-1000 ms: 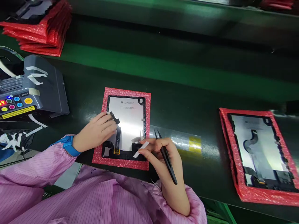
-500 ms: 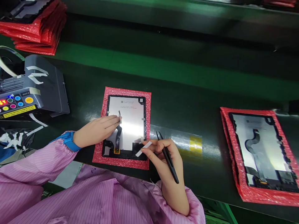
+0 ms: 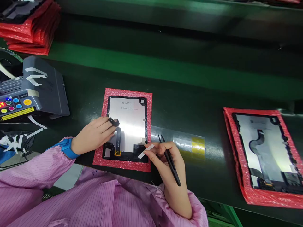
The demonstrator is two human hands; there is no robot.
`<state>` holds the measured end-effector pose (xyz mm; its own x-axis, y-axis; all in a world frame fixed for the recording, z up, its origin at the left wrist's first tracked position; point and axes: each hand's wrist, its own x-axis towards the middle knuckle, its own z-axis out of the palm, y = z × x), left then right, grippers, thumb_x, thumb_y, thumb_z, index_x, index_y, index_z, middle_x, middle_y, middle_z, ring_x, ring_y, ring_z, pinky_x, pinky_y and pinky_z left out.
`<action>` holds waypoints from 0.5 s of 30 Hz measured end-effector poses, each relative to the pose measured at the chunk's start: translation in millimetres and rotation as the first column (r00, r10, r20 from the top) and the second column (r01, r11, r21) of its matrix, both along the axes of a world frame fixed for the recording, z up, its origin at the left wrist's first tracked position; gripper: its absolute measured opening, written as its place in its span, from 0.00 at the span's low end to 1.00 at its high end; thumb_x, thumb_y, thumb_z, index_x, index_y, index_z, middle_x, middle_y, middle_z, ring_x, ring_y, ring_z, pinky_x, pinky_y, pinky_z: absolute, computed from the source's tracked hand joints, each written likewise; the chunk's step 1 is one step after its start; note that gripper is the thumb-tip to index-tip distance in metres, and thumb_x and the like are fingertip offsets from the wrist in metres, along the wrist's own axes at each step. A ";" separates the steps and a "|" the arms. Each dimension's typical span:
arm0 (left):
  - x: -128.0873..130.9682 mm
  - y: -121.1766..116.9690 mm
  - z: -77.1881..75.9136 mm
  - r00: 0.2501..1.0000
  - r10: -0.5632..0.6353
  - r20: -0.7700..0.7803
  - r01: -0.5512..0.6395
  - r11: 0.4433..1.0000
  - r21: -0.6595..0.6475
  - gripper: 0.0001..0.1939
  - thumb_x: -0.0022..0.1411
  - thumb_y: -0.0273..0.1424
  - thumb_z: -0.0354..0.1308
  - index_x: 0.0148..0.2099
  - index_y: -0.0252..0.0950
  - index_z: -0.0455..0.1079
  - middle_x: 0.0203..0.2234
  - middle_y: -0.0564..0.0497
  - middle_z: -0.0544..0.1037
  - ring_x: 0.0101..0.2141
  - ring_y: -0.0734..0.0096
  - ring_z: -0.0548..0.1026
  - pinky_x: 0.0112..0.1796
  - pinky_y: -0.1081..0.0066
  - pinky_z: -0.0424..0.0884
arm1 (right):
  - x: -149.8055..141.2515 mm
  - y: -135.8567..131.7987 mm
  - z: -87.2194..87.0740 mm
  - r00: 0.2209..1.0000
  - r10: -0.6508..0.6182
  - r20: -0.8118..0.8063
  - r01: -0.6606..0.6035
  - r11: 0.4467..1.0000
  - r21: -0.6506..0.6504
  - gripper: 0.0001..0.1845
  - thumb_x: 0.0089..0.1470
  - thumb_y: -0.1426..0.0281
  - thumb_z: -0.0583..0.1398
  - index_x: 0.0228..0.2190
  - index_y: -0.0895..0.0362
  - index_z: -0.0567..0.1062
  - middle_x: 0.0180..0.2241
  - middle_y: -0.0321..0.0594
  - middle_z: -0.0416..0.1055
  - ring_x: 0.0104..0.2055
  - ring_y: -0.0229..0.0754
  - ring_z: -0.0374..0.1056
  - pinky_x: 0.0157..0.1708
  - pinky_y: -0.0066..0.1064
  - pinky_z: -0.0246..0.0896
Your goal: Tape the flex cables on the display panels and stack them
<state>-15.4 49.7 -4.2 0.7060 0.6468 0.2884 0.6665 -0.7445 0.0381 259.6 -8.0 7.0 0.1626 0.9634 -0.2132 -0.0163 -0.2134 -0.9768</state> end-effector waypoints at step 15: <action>9.5 7.5 -2.0 1.000 -0.018 -0.016 0.017 0.996 -0.084 0.15 0.71 0.21 0.53 0.57 0.26 0.72 0.50 0.38 0.81 0.56 0.55 0.76 0.64 0.52 0.70 | -1.0 0.2 -3.8 1.000 -0.005 0.017 0.005 1.000 -0.009 0.25 0.45 0.67 0.77 0.28 0.51 0.65 0.27 0.30 0.71 0.38 0.44 0.78 0.39 0.34 0.72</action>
<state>-5.9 57.1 -6.2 0.7215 0.6559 0.2220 0.6546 -0.7506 0.0900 258.6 -7.8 3.2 0.1714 0.9605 -0.2194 -0.0013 -0.2224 -0.9749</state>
